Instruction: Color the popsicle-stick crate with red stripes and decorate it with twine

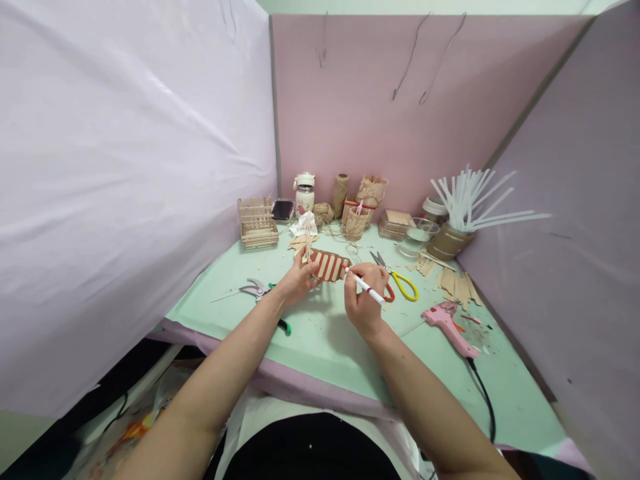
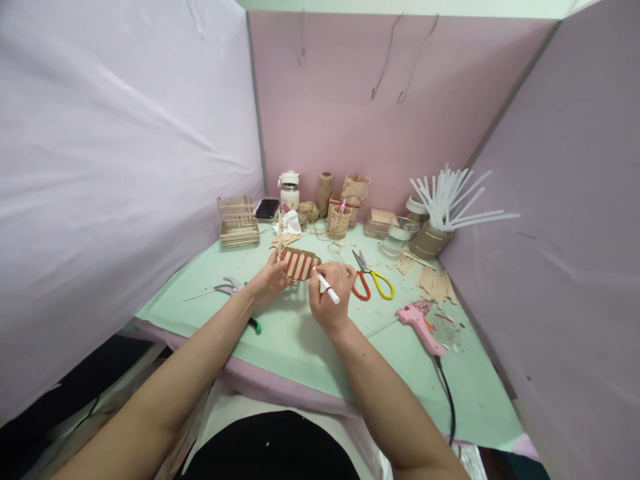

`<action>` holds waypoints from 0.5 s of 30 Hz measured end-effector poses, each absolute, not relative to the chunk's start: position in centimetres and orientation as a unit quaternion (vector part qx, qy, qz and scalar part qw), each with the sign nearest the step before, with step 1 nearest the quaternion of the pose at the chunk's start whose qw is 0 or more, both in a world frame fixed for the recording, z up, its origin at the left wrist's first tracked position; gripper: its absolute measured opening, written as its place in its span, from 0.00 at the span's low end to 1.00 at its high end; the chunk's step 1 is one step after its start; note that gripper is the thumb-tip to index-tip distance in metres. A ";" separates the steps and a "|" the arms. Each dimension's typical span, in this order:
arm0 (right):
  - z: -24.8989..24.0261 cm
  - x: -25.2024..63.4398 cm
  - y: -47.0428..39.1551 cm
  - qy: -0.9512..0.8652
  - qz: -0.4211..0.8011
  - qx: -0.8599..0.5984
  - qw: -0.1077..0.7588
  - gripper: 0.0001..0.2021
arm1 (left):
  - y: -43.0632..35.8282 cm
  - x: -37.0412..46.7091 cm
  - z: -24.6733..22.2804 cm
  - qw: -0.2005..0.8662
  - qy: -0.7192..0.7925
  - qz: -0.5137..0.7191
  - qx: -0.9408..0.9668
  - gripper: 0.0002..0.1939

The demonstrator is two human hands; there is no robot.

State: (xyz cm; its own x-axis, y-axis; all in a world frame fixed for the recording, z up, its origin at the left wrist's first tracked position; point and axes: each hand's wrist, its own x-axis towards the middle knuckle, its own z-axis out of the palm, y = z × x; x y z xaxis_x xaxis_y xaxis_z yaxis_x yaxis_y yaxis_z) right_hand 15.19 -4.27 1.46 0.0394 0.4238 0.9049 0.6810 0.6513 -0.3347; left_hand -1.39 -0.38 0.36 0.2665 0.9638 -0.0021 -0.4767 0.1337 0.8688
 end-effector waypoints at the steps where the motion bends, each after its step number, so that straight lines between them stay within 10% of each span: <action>1: 1.5 15.2 -4.3 -0.687 -0.108 -0.398 0.598 0.04 | -0.4 -1.4 0.4 0.688 0.305 0.524 0.399 0.41; 15: 1.2 15.2 -4.1 -0.696 -0.111 -0.394 0.591 0.06 | -0.3 -1.4 0.1 0.683 0.309 0.529 0.397 0.42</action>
